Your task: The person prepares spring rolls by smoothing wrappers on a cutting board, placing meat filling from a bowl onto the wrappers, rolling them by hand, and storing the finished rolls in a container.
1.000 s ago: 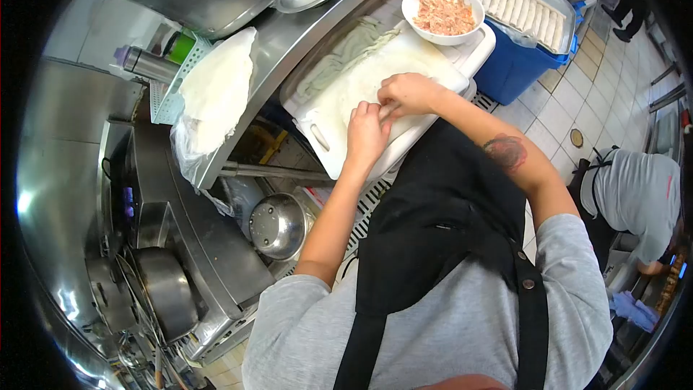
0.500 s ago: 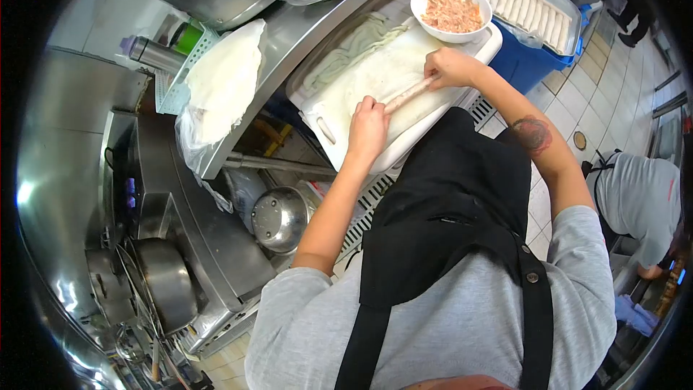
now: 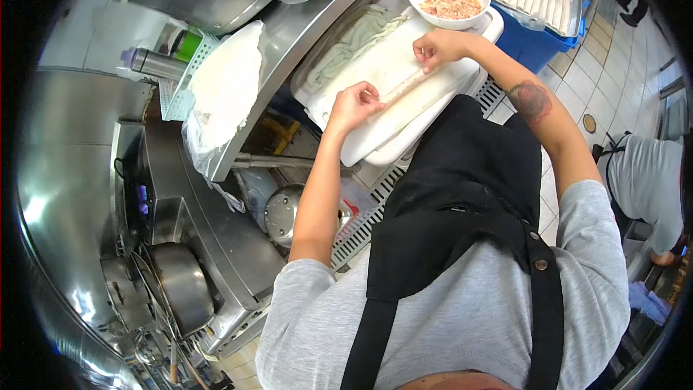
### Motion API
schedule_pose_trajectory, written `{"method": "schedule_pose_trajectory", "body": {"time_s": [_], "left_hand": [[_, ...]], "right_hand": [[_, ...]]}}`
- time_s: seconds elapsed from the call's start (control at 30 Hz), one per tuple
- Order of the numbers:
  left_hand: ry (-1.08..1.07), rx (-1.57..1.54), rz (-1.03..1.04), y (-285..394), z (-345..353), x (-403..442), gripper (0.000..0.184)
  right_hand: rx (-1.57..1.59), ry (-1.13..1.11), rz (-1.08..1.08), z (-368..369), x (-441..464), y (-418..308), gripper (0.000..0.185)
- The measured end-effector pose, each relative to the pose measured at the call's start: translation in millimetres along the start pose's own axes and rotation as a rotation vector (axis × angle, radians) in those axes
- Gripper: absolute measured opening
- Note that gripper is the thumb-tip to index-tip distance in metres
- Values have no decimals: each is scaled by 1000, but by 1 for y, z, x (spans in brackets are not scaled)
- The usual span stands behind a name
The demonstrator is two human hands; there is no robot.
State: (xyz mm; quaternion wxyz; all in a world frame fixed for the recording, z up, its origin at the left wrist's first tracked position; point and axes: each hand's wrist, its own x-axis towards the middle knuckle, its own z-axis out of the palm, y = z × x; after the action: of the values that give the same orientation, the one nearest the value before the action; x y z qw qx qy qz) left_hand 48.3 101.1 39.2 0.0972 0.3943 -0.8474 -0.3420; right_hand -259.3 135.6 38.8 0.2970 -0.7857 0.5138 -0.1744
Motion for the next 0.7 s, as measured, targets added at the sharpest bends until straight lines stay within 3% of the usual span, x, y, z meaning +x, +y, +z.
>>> {"method": "schedule_pose_trajectory", "body": {"time_s": [0.2, 0.27, 0.37, 0.47, 0.7], "left_hand": [[50, -54, -93, -21, 3, 11, 15], [54, -2, -121, -21, 2, 12, 18], [257, 0, 143, -15, 11, 11, 20], [213, 71, 263, -4, 19, 12, 25], [527, 422, 238, 31, 67, -11, 21]], "right_hand": [[-128, -50, 84, -4, 18, 4, 15], [-177, -30, 23, 0, 21, 4, 15], [-190, 49, -149, 15, 25, -3, 17], [-174, 122, -229, 28, 15, -12, 20], [-235, 180, -303, 38, 1, -25, 21]]}}
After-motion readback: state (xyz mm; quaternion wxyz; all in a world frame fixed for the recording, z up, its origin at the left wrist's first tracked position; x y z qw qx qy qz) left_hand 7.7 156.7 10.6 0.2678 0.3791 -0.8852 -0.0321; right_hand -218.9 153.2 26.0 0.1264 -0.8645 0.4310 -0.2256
